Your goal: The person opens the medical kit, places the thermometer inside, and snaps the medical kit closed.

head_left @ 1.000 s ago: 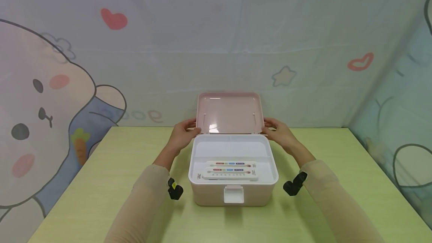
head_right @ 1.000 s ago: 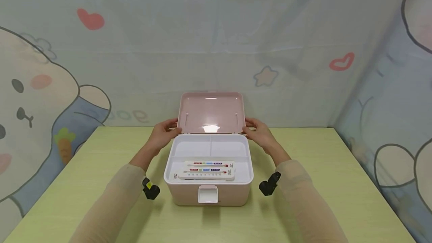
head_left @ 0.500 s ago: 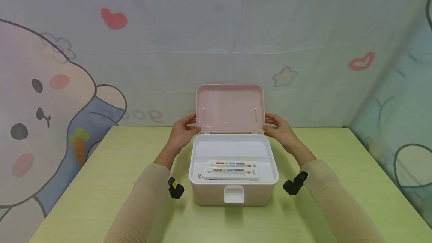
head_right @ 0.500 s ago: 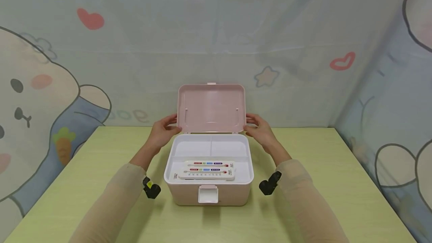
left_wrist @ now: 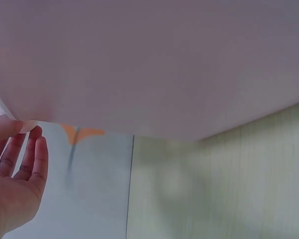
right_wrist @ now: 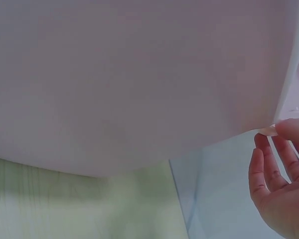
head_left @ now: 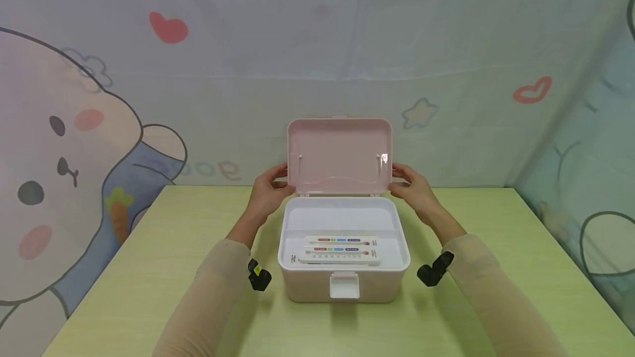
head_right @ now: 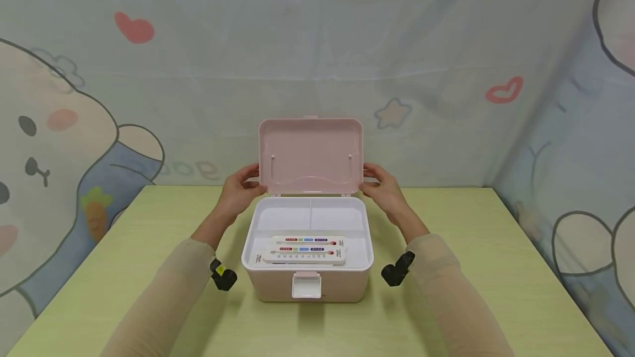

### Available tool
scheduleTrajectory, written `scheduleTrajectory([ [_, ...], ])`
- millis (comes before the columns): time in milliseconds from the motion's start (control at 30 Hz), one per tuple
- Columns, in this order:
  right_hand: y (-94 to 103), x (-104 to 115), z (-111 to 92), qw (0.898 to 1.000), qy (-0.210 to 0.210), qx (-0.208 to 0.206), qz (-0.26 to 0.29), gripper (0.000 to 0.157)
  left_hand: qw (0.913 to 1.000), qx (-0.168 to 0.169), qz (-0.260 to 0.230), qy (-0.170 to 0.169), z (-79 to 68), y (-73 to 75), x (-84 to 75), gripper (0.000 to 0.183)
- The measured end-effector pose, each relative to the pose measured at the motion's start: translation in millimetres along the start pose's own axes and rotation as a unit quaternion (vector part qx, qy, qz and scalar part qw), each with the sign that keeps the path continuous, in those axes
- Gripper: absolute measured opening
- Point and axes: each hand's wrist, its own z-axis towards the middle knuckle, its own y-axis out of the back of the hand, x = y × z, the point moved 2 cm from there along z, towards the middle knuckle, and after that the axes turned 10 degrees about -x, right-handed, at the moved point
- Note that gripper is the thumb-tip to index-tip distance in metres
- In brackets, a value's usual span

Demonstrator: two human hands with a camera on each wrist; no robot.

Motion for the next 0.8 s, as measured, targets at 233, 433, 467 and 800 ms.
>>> scheduleTrajectory([
  [233,2.1,2.3,-1.2,1.000,0.003,-0.001,0.023,0.059,0.9996,-0.003,-0.024,-0.012,-2.3,0.7,-8.7,0.054],
  [433,3.3,2.3,-0.1,0.999,0.005,-0.006,0.031,0.059,0.9983,-0.008,-0.049,-0.029,-0.3,1.4,-6.4,0.049],
  [467,3.6,2.3,0.0,0.999,0.007,-0.007,0.033,0.059,0.9980,-0.009,-0.056,-0.029,1.9,1.2,-3.4,0.048],
  [800,5.0,4.6,-2.5,0.999,0.026,-0.003,0.048,0.053,0.9978,-0.007,-0.061,-0.025,-2.0,6.4,-11.9,0.040],
])
